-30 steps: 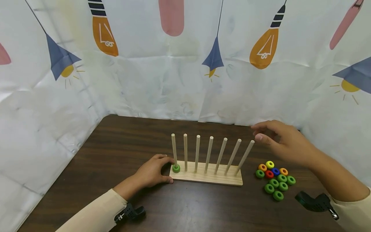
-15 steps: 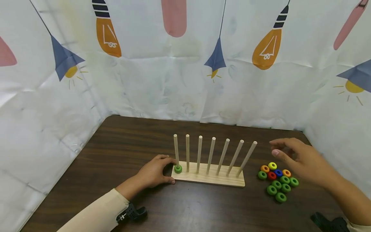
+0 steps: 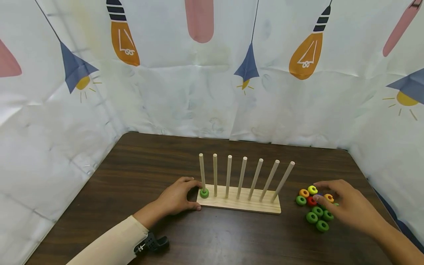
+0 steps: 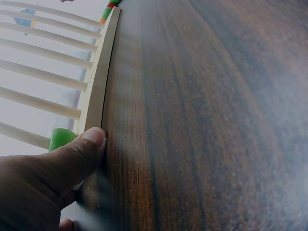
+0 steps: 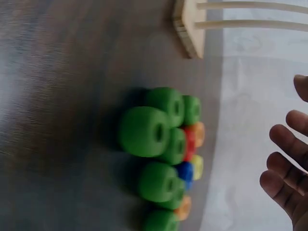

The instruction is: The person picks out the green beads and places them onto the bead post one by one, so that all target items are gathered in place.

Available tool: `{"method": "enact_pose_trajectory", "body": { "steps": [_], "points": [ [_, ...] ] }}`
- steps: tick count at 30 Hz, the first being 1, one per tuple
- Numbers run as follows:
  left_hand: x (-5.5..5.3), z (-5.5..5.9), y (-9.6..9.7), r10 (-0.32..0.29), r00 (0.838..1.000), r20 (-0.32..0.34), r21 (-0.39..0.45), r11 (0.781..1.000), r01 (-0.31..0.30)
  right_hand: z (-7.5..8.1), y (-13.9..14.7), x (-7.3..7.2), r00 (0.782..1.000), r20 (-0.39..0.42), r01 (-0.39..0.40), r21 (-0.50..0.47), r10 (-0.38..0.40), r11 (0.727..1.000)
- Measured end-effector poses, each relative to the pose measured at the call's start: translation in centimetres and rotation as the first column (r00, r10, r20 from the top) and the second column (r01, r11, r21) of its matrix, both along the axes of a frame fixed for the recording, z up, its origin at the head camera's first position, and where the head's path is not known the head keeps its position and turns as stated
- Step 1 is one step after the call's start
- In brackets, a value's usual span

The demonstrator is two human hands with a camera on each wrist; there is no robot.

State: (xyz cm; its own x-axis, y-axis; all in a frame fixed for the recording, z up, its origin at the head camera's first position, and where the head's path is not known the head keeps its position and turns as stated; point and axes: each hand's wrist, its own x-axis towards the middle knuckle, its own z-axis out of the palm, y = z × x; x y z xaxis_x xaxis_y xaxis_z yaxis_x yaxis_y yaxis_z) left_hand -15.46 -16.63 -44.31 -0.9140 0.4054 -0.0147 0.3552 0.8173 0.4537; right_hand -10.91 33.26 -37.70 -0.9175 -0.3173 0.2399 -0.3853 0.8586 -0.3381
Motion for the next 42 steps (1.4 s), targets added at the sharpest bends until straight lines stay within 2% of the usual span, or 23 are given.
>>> {"method": "enact_pose_trajectory", "body": {
  "steps": [5,11,18,23,31,38,42],
  "points": [
    [0.1,0.0,0.0,0.001,1.0,0.003,0.003,1.0,-0.001,-1.9,0.2,0.5,1.0,0.018,0.004,0.035,-0.005,0.999],
    [0.1,-0.1,-0.1,0.004,1.0,0.009,0.001,1.0,-0.004,-3.9,0.5,0.8,0.997,-0.061,-0.037,0.077,0.042,0.996],
    [0.1,-0.2,0.0,0.008,1.0,0.013,-0.003,1.0,-0.007,-5.5,0.6,1.2,0.997,0.042,-0.064,0.051,0.062,0.997],
    [0.0,-0.2,0.0,0.009,1.0,0.016,-0.008,1.0,-0.009,-5.9,0.4,1.3,0.997,0.056,-0.063,0.077,0.059,0.995],
    [0.0,-0.2,0.0,0.012,1.0,0.022,-0.012,1.0,-0.012,-6.3,0.5,1.0,0.992,-0.053,-0.103,0.183,0.115,0.978],
    [0.0,0.1,0.1,0.015,0.999,0.03,-0.01,1.0,-0.015,-6.3,0.4,0.6,0.983,-0.104,-0.129,0.191,0.151,0.973],
    [0.0,0.2,0.1,0.02,0.999,0.033,-0.012,1.0,-0.019,-5.7,0.0,0.5,0.991,-0.061,-0.104,0.174,0.116,0.979]
  ]
}}
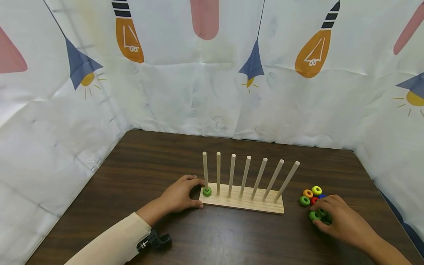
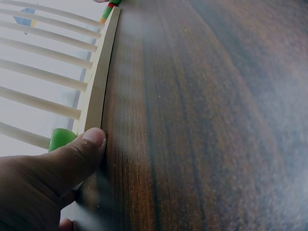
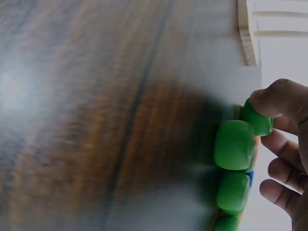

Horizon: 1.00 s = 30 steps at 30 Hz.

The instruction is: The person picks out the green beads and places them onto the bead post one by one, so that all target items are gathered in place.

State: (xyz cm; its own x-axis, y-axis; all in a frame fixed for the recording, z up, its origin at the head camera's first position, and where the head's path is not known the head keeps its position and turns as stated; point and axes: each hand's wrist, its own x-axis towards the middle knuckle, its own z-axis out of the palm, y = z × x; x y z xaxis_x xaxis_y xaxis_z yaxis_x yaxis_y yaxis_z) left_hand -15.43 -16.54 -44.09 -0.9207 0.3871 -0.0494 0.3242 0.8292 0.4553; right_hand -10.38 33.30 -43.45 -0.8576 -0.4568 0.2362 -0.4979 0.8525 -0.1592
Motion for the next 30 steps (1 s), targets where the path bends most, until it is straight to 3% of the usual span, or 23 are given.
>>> {"method": "enact_pose_trajectory", "body": {
  "steps": [4,6,18,23,30],
  "points": [
    [0.0,0.0,0.0,-0.005,1.0,-0.006,-0.003,1.0,0.005,1.2,-0.4,0.2,0.988,0.124,0.093,-0.008,-0.091,0.996],
    [0.0,0.0,0.0,-0.007,1.0,-0.009,-0.005,1.0,0.007,1.7,-0.5,0.2,0.986,0.131,0.107,-0.018,-0.104,0.994],
    [0.0,-0.1,-0.1,-0.016,1.0,-0.022,-0.002,1.0,0.016,5.2,-1.0,-0.8,0.999,-0.031,0.005,-0.129,-0.009,0.992],
    [0.0,-0.1,-0.1,-0.017,1.0,-0.024,0.006,1.0,0.017,6.5,-1.1,-1.4,0.988,-0.131,-0.101,-0.148,0.082,0.984],
    [0.0,-0.1,0.0,-0.021,0.999,-0.025,0.009,1.0,0.021,8.2,-1.7,-2.1,0.977,-0.177,-0.145,-0.151,0.118,0.978]
  ]
}}
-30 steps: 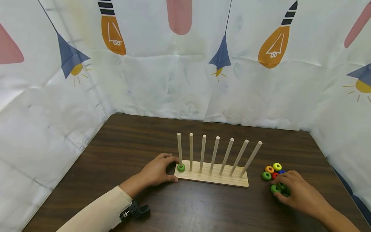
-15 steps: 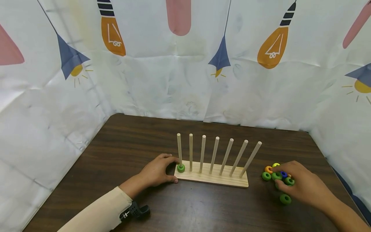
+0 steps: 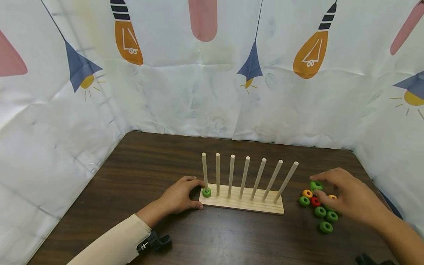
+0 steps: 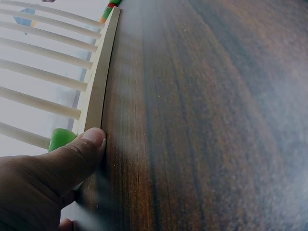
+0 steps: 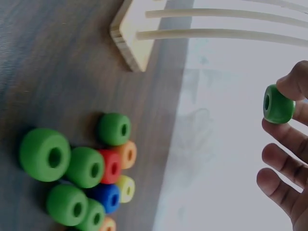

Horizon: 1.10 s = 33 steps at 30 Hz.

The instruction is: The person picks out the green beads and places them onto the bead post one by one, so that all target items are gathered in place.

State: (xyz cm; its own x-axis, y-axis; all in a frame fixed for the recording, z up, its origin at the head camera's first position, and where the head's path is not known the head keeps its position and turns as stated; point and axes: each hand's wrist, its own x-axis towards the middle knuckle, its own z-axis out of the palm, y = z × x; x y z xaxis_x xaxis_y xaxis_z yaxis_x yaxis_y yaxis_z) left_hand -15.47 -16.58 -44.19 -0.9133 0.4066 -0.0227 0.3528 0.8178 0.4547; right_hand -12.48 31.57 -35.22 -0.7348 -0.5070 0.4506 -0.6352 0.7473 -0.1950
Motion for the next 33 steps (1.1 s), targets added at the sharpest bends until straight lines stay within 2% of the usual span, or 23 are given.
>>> {"method": "enact_pose_trajectory", "body": {
  "steps": [12,22,33],
  "points": [
    [0.0,-0.1,0.0,0.003,1.0,-0.005,0.0,1.0,-0.003,3.2,-1.1,-0.8,0.998,-0.032,-0.059,-0.016,0.058,0.998],
    [0.0,-0.1,0.0,-0.011,1.0,-0.008,0.01,1.0,0.011,5.5,-2.1,-0.8,0.999,-0.032,-0.008,0.03,0.008,1.0],
    [0.0,-0.1,-0.1,-0.011,1.0,-0.005,0.007,1.0,0.012,7.4,-3.1,-1.3,0.997,-0.074,-0.033,0.031,0.035,0.999]
  ]
}}
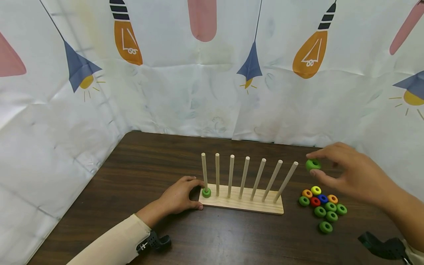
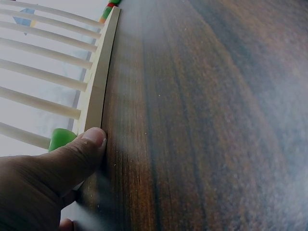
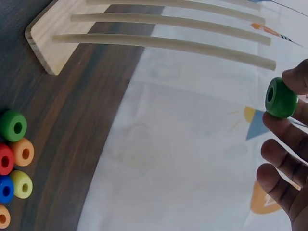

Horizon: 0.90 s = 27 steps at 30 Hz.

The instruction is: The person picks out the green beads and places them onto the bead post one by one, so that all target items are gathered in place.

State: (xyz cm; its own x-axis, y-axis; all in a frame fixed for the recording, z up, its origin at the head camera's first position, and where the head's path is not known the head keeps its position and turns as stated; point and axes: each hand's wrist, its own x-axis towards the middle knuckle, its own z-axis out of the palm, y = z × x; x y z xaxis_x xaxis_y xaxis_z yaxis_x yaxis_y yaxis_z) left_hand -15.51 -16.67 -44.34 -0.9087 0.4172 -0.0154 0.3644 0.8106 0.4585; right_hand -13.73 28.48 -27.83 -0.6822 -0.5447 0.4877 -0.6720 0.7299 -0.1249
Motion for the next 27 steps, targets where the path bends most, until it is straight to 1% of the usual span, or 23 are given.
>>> {"method": "enact_pose_trajectory", "body": {
  "steps": [5,9,11,17,23,27],
  "points": [
    [0.1,0.1,0.1,0.003,1.0,0.007,0.001,1.0,-0.003,0.6,-0.4,0.1,1.0,0.019,0.016,0.019,-0.017,1.0],
    [0.1,0.2,0.1,0.002,1.0,0.006,0.002,1.0,-0.002,1.0,-0.9,0.0,1.0,0.021,0.012,0.019,-0.013,1.0],
    [0.1,0.2,0.0,0.002,1.0,0.006,0.002,1.0,-0.002,1.1,-1.1,-0.1,1.0,0.016,0.004,0.017,-0.004,1.0],
    [0.0,0.2,0.1,0.001,1.0,0.004,0.002,1.0,-0.001,1.4,-1.6,-0.3,0.999,-0.001,-0.055,0.008,0.055,0.998],
    [0.0,0.2,0.1,0.014,1.0,0.016,-0.006,1.0,-0.014,1.6,-2.2,-0.4,0.997,0.004,-0.077,-0.01,0.077,0.997],
    [0.0,0.1,0.1,0.011,1.0,0.013,-0.001,1.0,-0.011,1.5,-2.6,-0.7,0.995,-0.004,-0.103,-0.018,0.103,0.995]
  ]
}}
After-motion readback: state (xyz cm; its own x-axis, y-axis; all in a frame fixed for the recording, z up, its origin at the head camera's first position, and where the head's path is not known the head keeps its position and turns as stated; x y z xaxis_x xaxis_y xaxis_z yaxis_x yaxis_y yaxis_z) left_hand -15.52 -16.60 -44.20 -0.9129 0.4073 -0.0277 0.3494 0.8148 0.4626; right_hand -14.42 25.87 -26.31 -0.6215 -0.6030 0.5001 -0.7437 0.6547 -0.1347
